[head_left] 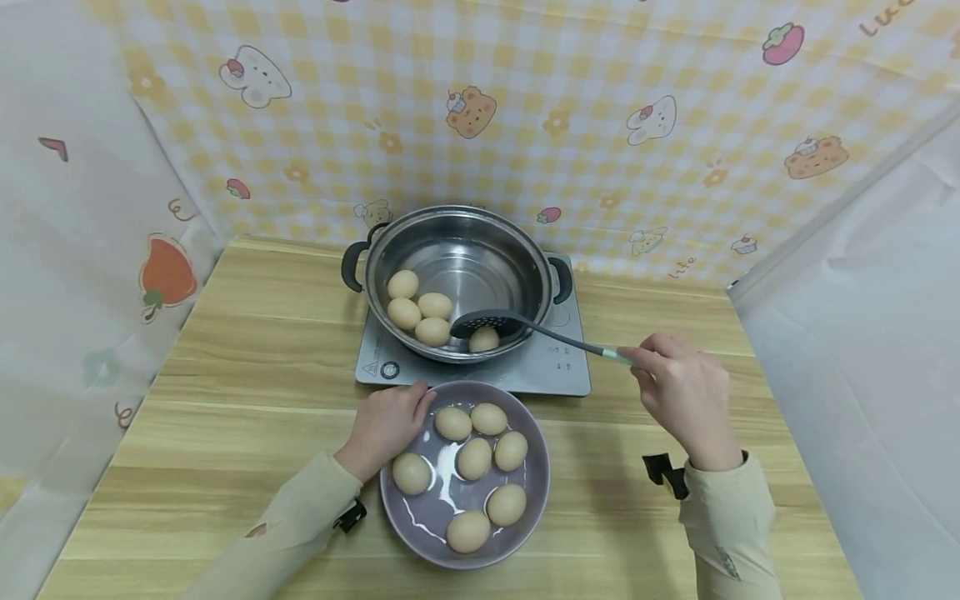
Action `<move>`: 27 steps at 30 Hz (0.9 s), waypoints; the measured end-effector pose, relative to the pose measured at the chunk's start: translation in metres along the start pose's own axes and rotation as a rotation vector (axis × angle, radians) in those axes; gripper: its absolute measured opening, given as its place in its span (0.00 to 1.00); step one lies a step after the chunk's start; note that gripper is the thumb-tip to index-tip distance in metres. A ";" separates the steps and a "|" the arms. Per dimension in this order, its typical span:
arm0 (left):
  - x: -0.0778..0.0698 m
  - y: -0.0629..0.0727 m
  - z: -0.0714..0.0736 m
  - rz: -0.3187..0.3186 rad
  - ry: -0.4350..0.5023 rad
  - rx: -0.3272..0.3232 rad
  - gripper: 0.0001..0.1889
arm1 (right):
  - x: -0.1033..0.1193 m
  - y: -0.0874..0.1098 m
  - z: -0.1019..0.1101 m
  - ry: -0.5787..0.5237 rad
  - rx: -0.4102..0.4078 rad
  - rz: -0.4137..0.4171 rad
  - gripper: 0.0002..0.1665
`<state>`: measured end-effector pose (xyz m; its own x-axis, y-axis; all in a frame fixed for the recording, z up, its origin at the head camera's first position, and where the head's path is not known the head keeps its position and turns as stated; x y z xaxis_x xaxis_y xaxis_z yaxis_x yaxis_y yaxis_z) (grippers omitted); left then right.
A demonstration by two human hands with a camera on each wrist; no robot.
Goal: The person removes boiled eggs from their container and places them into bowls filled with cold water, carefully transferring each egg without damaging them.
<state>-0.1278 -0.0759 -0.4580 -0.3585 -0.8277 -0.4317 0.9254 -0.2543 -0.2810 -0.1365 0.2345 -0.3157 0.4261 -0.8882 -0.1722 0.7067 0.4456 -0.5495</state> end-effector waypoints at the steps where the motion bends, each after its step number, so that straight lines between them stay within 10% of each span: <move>1: -0.001 0.000 0.000 -0.015 -0.017 -0.006 0.12 | 0.000 0.000 0.001 -0.001 0.022 0.000 0.16; 9: -0.003 -0.001 0.003 -0.119 -0.137 -0.069 0.12 | 0.003 -0.004 0.005 -0.027 0.145 0.014 0.15; 27: -0.003 0.000 0.001 -0.059 -0.090 -0.050 0.13 | 0.021 -0.009 -0.005 -0.080 0.125 0.063 0.17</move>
<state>-0.1270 -0.0742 -0.4558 -0.3975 -0.8543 -0.3348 0.8949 -0.2803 -0.3472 -0.1373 0.2115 -0.3182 0.5118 -0.8484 -0.1351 0.7397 0.5151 -0.4330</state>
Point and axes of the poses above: each hand's wrist, its own y-axis away from the middle knuckle, its own z-axis out of the back of the hand, x = y × z, the point moved 3 cm from there along -y, towards the middle knuckle, and after that the axes turned 6 degrees about y, right-handed, at the moved point
